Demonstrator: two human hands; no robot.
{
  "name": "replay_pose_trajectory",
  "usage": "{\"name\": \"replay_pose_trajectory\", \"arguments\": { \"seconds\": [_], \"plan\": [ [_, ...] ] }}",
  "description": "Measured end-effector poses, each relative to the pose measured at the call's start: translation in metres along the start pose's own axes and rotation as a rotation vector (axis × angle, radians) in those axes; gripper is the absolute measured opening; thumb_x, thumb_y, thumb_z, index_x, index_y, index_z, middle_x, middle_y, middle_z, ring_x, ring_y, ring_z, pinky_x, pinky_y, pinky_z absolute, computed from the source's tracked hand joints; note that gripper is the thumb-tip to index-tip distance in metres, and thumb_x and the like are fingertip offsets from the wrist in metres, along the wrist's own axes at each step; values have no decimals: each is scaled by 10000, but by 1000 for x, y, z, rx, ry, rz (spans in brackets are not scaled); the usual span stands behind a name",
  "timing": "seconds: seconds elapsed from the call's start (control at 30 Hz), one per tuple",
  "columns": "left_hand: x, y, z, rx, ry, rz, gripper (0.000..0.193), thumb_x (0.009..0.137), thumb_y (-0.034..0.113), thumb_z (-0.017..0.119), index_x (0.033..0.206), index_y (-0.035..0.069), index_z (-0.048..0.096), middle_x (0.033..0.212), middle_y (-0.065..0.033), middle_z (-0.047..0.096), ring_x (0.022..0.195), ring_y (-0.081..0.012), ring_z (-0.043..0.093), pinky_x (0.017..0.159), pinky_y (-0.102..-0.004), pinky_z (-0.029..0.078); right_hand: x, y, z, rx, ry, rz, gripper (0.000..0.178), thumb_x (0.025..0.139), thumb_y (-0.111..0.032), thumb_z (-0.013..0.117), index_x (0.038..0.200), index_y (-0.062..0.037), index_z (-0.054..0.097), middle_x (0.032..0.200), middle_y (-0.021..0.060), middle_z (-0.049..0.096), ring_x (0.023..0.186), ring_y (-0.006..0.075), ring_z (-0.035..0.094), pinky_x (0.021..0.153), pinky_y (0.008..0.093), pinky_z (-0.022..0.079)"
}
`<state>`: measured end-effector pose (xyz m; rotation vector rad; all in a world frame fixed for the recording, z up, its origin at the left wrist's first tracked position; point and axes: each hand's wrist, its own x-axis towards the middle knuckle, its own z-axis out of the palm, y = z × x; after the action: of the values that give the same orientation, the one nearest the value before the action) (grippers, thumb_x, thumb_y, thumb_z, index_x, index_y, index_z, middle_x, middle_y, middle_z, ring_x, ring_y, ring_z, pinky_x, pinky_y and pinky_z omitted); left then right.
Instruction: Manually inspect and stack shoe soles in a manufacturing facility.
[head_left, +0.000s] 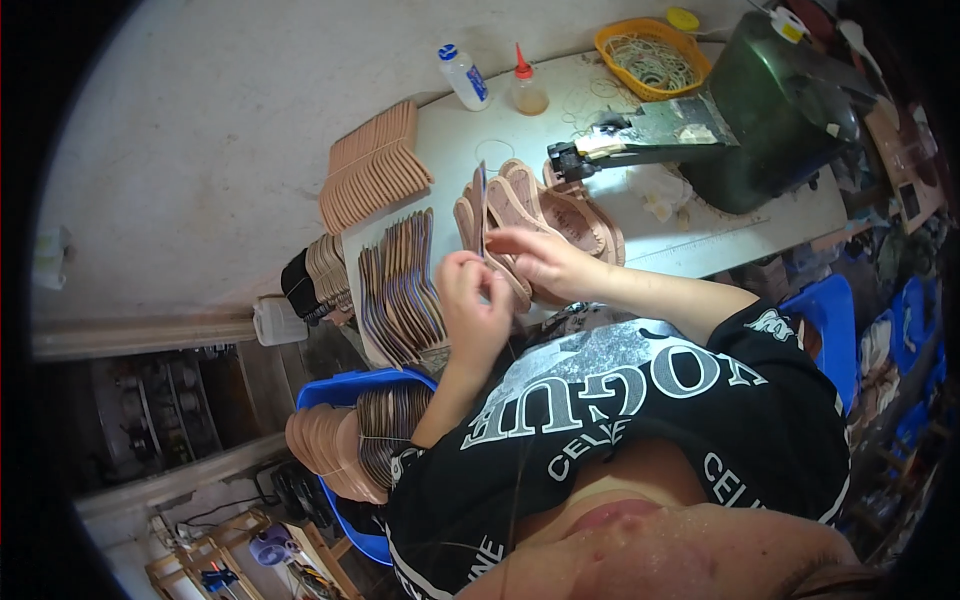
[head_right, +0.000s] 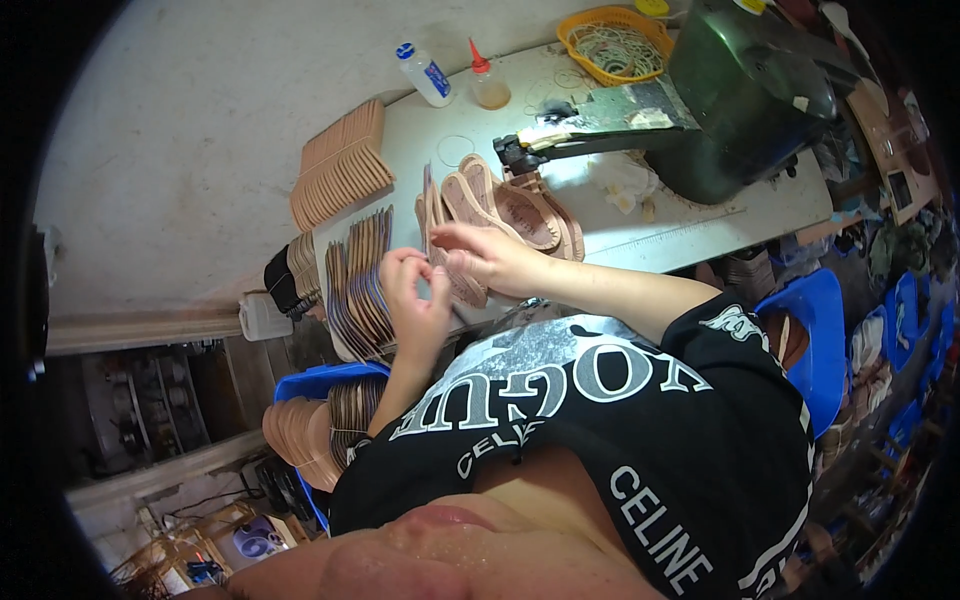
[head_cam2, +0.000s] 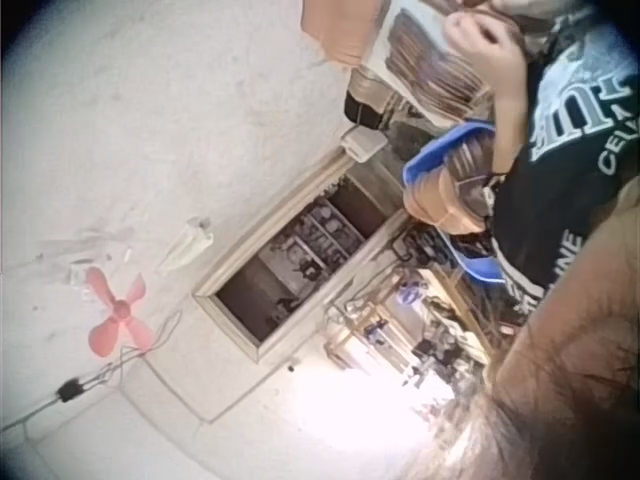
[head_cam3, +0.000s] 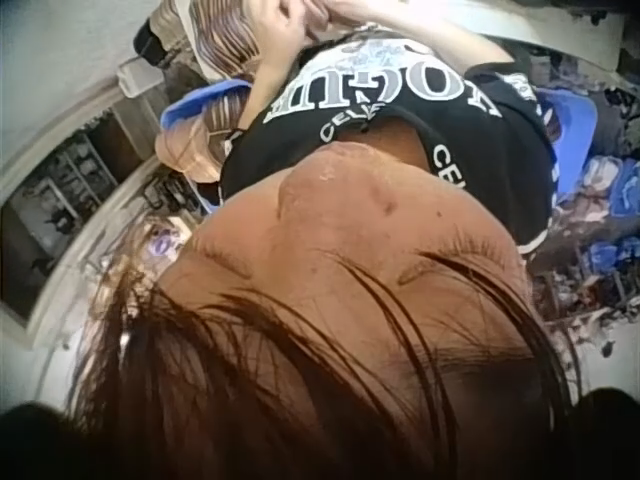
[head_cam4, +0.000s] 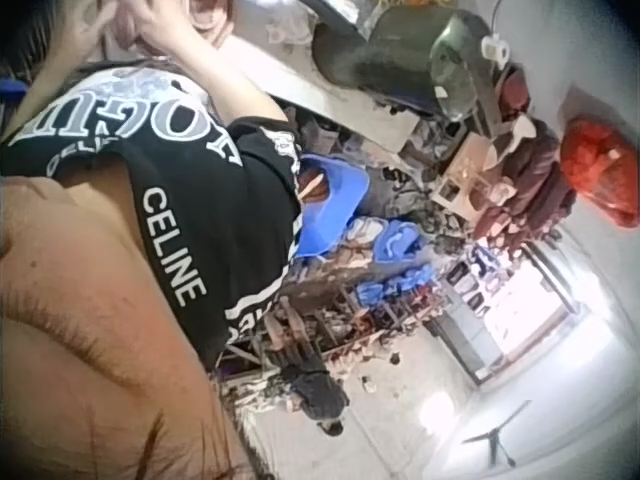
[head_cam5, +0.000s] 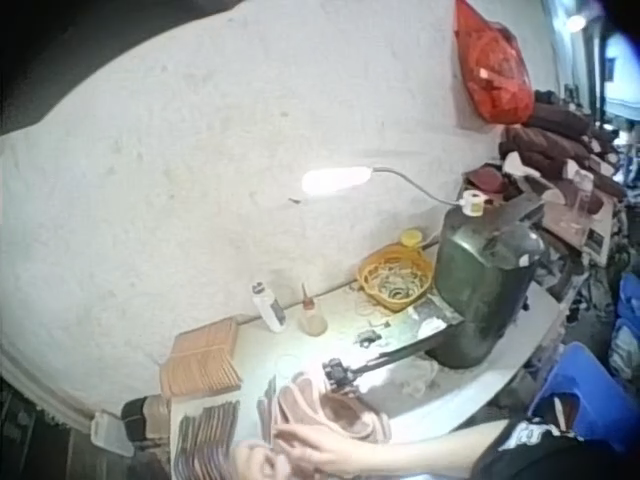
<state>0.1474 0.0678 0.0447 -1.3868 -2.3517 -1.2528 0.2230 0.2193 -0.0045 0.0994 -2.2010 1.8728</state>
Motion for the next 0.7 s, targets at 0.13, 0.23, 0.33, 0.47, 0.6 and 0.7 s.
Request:
{"name": "replay_pose_trajectory", "arguments": {
  "seconds": [0.13, 0.23, 0.33, 0.47, 0.6, 0.7],
  "plan": [
    [18, 25, 25, -20, -23, 239, 138, 723, 56, 644, 724, 34, 508, 898, -130, 523, 875, -292, 492, 804, -374, 381, 1, -57, -19, 523, 145, 257, 461, 930, -247, 578, 1299, -10, 435, 1132, 107, 604, 997, 103, 558, 837, 257, 475],
    [32, 14, 35, -315, -91, 468, 153, 714, 84, 697, 761, 41, 558, 871, -117, 554, 837, -295, 523, 746, -383, 405, -5, -52, -38, 645, 250, 212, 360, 878, -126, 642, 1187, 13, 520, 1032, 90, 643, 908, 90, 603, 799, 240, 495],
    [44, 33, 47, -485, 485, 259, 378, 698, 148, 783, 950, 9, 537, 892, -89, 594, 808, -241, 538, 774, -380, 420, -21, -59, -60, 630, 205, 193, 245, 855, -62, 649, 1083, 4, 593, 982, 64, 658, 911, 102, 619, 828, 248, 500],
    [84, 32, 47, -231, 376, -40, 455, 754, 171, 775, 1086, 5, 511, 939, -67, 612, 817, -201, 560, 788, -339, 447, -33, -67, -67, 560, 349, 138, 250, 872, -120, 651, 1088, -5, 596, 989, 62, 657, 906, 97, 620, 809, 241, 506],
    [90, 39, 48, -1234, -258, -517, 329, 836, 137, 702, 1094, 6, 547, 964, -49, 629, 818, -120, 597, 757, -247, 475, -34, -54, -84, 986, 58, 103, 547, 847, -435, 658, 1163, -3, 543, 1062, 67, 619, 979, 118, 590, 872, 270, 479],
    [97, 47, 55, -1319, -215, -525, 237, 850, 95, 673, 1051, 10, 581, 943, -40, 648, 793, -95, 609, 728, -234, 488, -23, -42, -75, 1053, 92, 212, 403, 883, -336, 641, 1126, -29, 543, 991, 40, 617, 866, 83, 607, 739, 216, 514]
  ]
}}
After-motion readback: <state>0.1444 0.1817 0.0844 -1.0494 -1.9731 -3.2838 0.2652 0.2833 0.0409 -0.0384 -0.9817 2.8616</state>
